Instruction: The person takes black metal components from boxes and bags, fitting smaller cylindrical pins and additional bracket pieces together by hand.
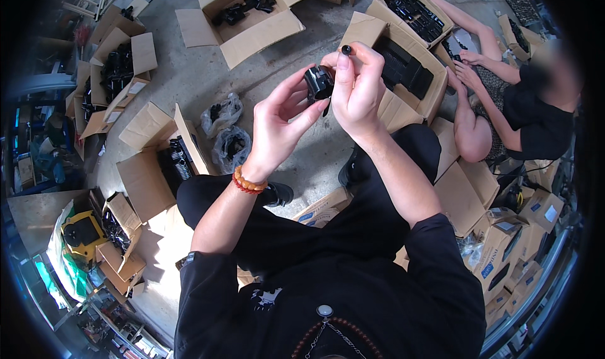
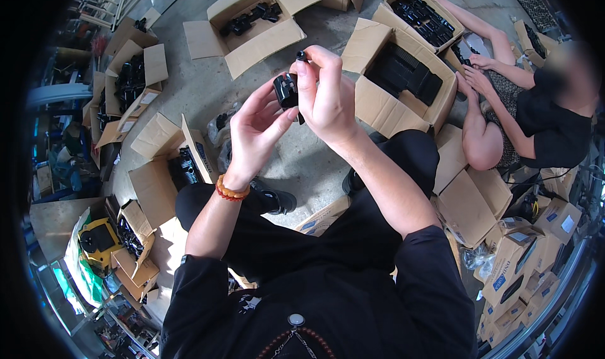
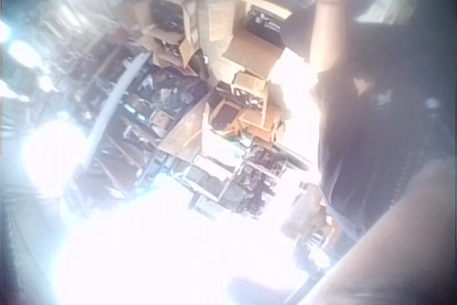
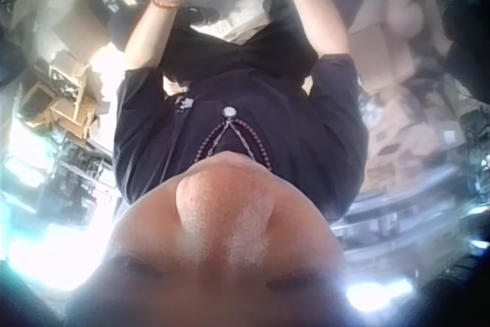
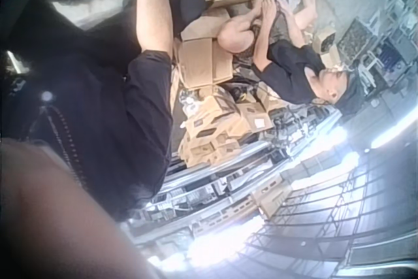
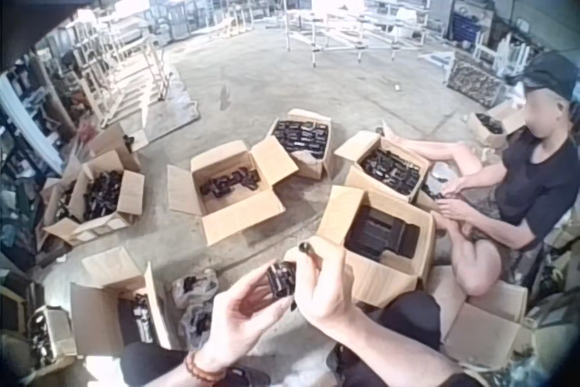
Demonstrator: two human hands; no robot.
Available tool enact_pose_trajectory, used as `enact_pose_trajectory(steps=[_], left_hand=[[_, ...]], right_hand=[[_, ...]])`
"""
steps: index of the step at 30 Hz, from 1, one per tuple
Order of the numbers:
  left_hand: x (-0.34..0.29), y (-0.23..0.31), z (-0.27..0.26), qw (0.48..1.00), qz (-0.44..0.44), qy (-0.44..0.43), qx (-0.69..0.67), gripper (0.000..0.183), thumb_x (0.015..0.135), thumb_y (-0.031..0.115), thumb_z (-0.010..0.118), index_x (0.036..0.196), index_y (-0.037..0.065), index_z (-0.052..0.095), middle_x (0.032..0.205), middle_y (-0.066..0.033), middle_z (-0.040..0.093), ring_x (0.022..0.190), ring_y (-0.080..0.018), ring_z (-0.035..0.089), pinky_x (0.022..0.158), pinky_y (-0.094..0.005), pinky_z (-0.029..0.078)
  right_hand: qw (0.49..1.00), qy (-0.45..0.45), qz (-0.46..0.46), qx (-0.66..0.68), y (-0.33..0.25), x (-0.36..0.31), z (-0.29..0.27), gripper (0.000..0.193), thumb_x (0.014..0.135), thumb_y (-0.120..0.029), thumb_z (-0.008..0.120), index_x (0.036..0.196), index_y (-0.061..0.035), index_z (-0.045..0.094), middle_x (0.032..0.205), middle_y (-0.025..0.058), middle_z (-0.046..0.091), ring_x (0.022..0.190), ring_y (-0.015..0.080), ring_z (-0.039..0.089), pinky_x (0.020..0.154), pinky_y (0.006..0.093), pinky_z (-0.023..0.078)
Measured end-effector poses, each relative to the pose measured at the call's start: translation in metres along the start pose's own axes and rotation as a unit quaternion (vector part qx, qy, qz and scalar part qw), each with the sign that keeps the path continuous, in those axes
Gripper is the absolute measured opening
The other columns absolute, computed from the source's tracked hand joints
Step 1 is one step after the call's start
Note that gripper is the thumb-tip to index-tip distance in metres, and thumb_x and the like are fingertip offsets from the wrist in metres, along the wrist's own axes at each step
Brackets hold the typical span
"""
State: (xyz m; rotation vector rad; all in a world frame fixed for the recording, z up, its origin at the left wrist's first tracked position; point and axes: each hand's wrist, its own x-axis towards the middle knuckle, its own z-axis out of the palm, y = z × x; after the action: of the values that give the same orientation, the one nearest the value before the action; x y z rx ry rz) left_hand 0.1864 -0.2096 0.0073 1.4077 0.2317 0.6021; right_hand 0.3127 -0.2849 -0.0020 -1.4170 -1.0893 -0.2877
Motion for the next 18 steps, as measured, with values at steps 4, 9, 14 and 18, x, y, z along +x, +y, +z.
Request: enact_pose_trajectory(steps=[4,9,14,18], left_hand=[[-0.002,-0.002,-0.003,0.999,-0.028,0.000,0.022,0.057,0.084,0.000,0.074,0.136,-0.003,0.051,0.121,-0.0155,0.065,0.112,-0.0182,0.062,0.096,-0.0326,0.052],[0.000,0.005,-0.009,0.992,-0.026,0.003,0.120,0.060,0.079,0.006,0.080,0.133,0.001,0.056,0.113,-0.0154,0.070,0.109,-0.0194,0.065,0.094,-0.0310,0.052],[0.002,0.012,-0.014,0.988,-0.021,-0.007,0.151,0.062,0.076,0.008,0.082,0.133,0.003,0.058,0.113,-0.0144,0.070,0.109,-0.0213,0.066,0.093,-0.0311,0.053],[0.002,0.014,-0.015,0.987,-0.016,0.003,0.159,0.063,0.075,0.009,0.082,0.132,0.005,0.058,0.112,-0.0138,0.071,0.108,-0.0210,0.066,0.092,-0.0313,0.053]], right_hand=[[1.000,-0.016,-0.010,-0.019,0.001,-0.001,-0.001,0.019,0.102,-0.004,0.043,0.118,0.0034,0.036,0.083,0.0145,0.064,0.069,0.0138,0.062,0.065,0.0278,0.053],[0.998,0.007,-0.049,-0.029,0.002,-0.001,-0.001,0.021,0.098,-0.003,0.053,0.114,0.0038,0.042,0.086,0.0139,0.066,0.069,0.0208,0.067,0.061,0.0313,0.054],[0.997,0.005,-0.065,-0.036,0.004,-0.002,-0.001,0.021,0.097,-0.003,0.053,0.113,0.0042,0.042,0.088,0.0145,0.066,0.069,0.0214,0.067,0.062,0.0315,0.054],[0.995,-0.028,-0.084,-0.041,-0.001,-0.003,-0.002,0.020,0.102,-0.006,0.045,0.117,0.0033,0.035,0.089,0.0167,0.064,0.071,0.0146,0.062,0.066,0.0280,0.053]])
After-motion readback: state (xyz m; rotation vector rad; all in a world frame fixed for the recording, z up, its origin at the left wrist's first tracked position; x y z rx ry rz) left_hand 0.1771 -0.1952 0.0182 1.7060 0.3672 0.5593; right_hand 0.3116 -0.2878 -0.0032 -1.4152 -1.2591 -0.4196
